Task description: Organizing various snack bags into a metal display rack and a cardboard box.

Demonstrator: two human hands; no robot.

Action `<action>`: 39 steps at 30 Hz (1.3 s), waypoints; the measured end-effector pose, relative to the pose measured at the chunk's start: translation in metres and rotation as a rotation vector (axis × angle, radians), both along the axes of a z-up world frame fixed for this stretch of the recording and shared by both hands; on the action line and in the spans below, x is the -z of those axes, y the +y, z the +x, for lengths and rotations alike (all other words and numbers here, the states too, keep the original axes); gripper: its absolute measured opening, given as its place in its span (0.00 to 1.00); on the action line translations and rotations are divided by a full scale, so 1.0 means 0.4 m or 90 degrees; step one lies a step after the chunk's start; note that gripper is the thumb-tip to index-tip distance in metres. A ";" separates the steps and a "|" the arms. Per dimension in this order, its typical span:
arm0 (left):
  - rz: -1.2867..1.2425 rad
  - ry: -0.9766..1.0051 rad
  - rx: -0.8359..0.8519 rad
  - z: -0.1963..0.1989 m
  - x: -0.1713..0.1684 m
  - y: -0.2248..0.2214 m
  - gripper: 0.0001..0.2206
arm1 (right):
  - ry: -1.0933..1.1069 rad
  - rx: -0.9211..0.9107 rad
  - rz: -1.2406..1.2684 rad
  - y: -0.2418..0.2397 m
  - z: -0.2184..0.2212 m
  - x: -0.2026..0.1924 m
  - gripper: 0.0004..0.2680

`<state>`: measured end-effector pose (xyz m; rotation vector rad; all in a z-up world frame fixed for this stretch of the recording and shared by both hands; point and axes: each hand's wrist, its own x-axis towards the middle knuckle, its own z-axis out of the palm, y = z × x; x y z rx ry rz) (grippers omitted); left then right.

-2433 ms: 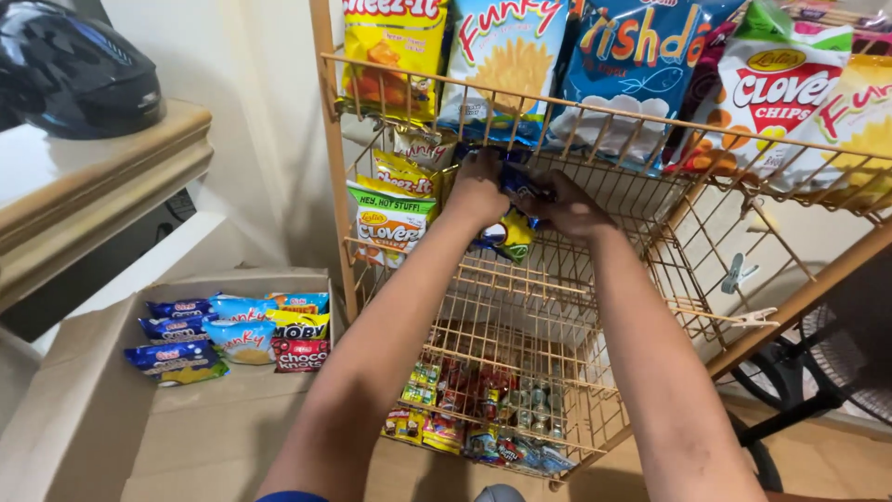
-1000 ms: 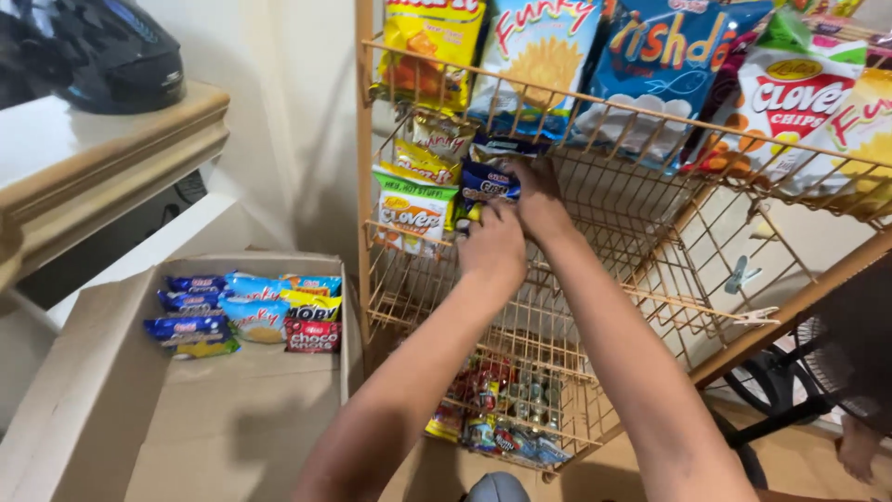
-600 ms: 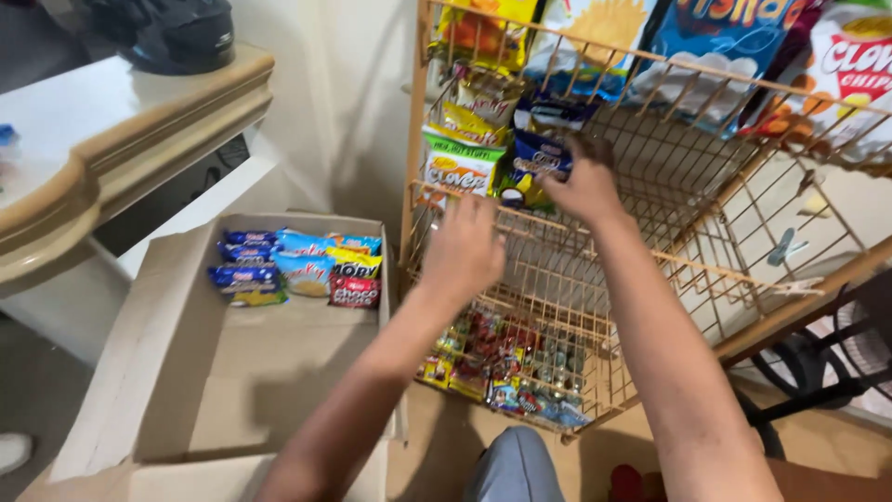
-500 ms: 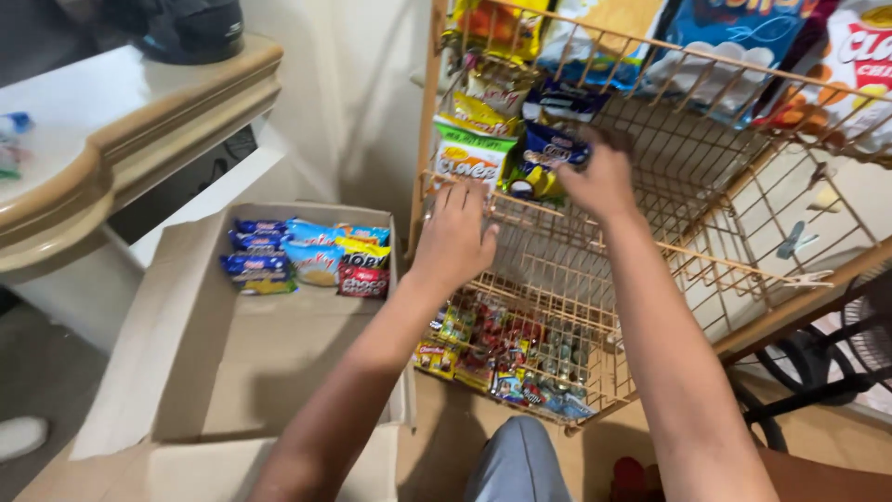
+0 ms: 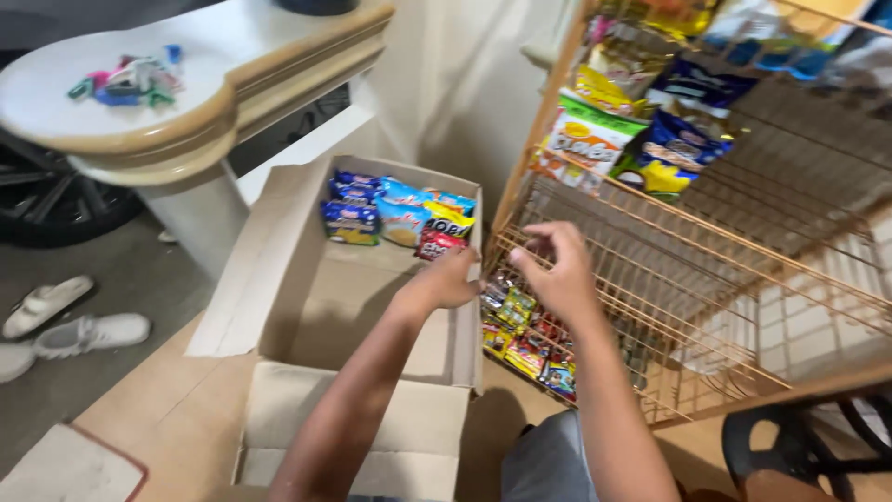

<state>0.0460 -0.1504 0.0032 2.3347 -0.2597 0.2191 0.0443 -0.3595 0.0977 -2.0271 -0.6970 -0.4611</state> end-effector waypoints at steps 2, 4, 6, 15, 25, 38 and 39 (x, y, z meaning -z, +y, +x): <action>0.056 0.064 -0.022 -0.012 0.030 0.068 0.25 | 0.033 -0.054 -0.002 0.052 0.012 0.061 0.12; 0.108 0.125 -0.045 -0.018 0.039 0.133 0.24 | 0.062 -0.108 -0.007 0.106 0.031 0.099 0.12; 0.135 0.226 -0.132 -0.036 0.038 0.197 0.26 | 0.151 -0.115 -0.079 0.164 0.039 0.124 0.14; 0.156 0.135 -0.295 0.016 0.051 0.366 0.31 | -0.016 -0.078 -0.148 0.305 0.162 0.287 0.16; 0.319 -0.012 -0.409 0.152 0.114 0.466 0.32 | -0.044 -0.102 -0.252 0.474 0.240 0.340 0.25; 0.473 0.092 -0.280 0.327 0.128 0.516 0.38 | -0.054 -0.059 -0.346 0.626 0.296 0.357 0.40; 0.478 0.074 -0.287 0.327 0.140 0.518 0.37 | -0.039 -0.065 -0.326 0.618 0.301 0.363 0.40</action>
